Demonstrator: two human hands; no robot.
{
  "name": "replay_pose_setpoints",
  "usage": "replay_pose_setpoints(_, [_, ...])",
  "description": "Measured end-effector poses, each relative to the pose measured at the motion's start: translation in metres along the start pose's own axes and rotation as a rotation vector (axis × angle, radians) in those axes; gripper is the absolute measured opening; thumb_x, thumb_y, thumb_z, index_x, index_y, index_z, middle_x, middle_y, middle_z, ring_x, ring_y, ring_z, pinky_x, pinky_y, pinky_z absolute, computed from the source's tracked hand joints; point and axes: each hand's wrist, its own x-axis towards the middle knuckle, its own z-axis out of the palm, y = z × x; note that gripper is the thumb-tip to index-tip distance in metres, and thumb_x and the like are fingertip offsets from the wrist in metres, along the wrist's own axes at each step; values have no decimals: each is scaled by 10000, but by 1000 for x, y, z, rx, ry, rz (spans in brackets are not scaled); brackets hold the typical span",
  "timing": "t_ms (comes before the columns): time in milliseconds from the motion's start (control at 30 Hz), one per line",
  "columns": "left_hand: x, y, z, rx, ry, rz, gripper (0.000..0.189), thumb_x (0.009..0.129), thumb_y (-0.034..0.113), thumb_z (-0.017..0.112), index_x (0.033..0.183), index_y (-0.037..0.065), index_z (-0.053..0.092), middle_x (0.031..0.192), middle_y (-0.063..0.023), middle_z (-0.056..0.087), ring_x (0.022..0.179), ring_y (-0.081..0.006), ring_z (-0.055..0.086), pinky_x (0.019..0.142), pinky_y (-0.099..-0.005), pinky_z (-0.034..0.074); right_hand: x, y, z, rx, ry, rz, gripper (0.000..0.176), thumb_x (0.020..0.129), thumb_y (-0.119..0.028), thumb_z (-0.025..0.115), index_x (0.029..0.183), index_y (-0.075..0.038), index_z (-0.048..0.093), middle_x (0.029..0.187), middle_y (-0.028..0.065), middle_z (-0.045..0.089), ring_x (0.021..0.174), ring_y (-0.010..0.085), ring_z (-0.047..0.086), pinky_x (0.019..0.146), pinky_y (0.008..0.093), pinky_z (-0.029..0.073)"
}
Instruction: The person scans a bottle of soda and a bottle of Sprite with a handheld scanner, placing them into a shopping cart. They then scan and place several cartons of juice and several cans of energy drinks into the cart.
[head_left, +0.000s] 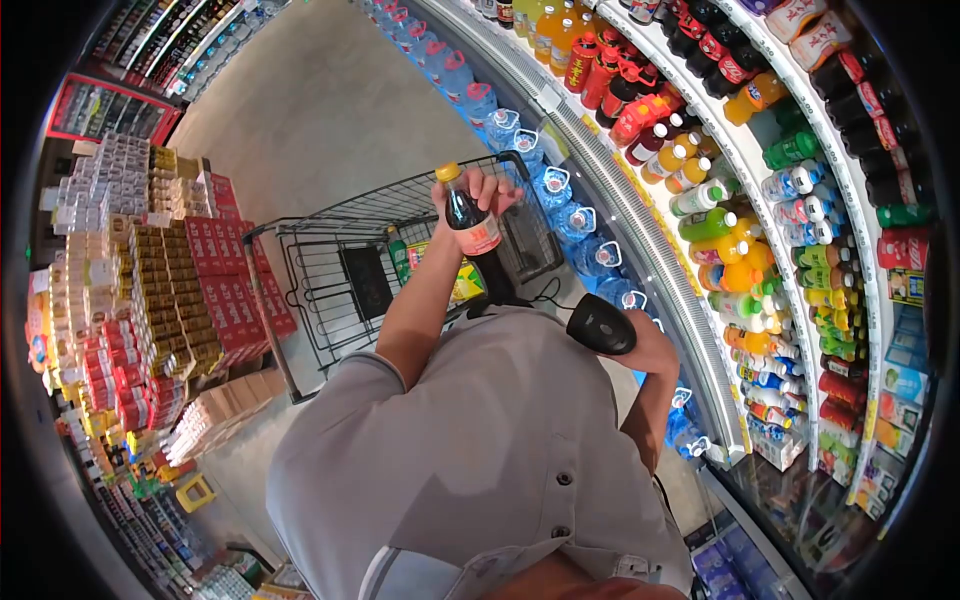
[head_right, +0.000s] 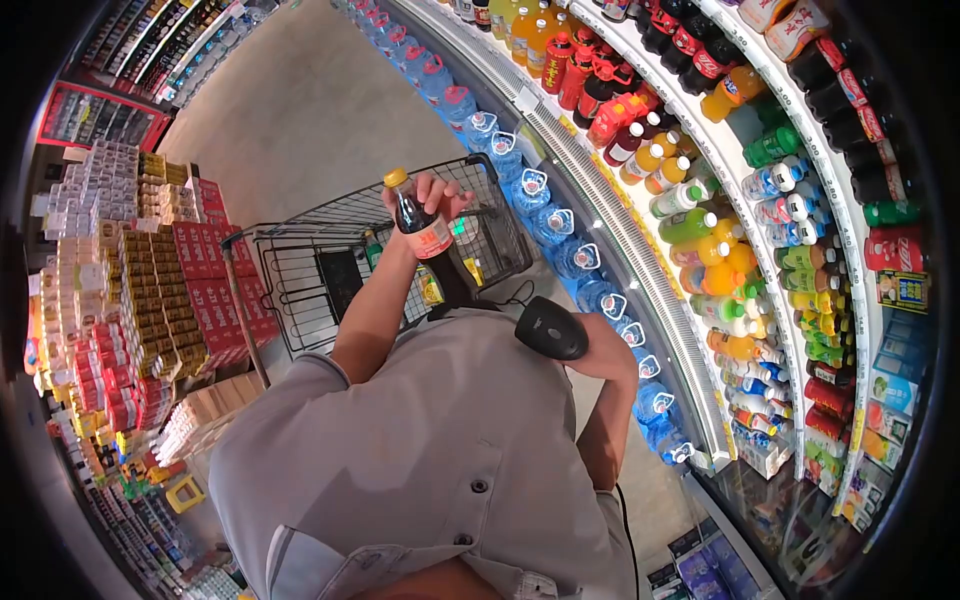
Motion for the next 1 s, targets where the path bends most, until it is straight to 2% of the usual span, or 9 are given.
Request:
replay_pose_setpoints(33, [5,7,-1,-19,-70,-35,503,809,632,735,759,137,655,725,-11,674,984,-174,593,1100,-484,299,5,-3,0,3,12,12,338,718,-128,820,1003,-10,681,860,176,704,793,327,680,739,386,517])
replay_pose_setpoints(167, [25,15,-36,-189,-408,-151,506,804,609,770,740,113,686,646,-39,688,1057,-192,618,1115,-505,322,22,-20,-6,-103,42,-31,346,706,-140,790,1004,-14,666,842,188,682,783,337,666,733,392,513])
replay_pose_setpoints(267, [25,14,-52,-253,-353,-248,536,803,614,776,774,84,696,675,-57,695,1100,-225,612,1129,-563,344,30,-27,-14,-195,82,-80,310,670,-101,720,964,-13,674,832,201,671,811,410,653,713,426,505])
replay_pose_setpoints(433, [33,9,-73,-248,-286,-364,549,836,614,741,786,70,686,1288,-198,643,1435,-435,387,1154,-649,308,37,-73,-28,-371,88,-10,363,642,-30,698,1005,-50,687,883,186,678,894,417,635,733,464,497])
replay_pose_setpoints(800, [36,-22,-79,-234,-307,-402,583,869,644,616,793,69,679,1337,-246,615,1408,-507,391,1115,-725,262,18,-116,-34,-593,179,21,345,630,4,686,973,-26,665,887,145,649,893,404,626,749,451,497])
replay_pose_setpoints(867, [33,-25,-57,-223,-279,-361,592,892,640,595,854,51,652,1202,-220,665,1313,-493,490,1097,-698,303,14,-100,-32,-622,220,-22,343,630,11,686,971,-25,662,868,145,638,877,406,622,746,440,498])
replay_pose_setpoints(933, [31,-24,-58,-225,-237,-452,597,916,628,578,936,33,621,989,-174,664,1085,-438,616,1041,-639,383,8,-75,-28,-309,341,-96,334,644,29,692,972,-21,653,880,145,640,829,390,617,748,416,499])
replay_pose_setpoints(967, [30,-21,-48,-216,-165,-502,568,944,590,570,979,23,582,837,-130,605,845,-368,642,915,-543,490,5,-66,-21,-232,421,-116,314,660,42,698,964,-26,659,854,153,641,807,383,605,756,394,502])
replay_pose_setpoints(1000, [32,-20,-39,-211,-173,-483,568,944,590,570,979,23,582,837,-130,605,845,-368,642,915,-543,490,-3,-32,-15,-241,434,14,274,720,3,741,987,-27,687,892,145,697,823,318,662,776,371,521])
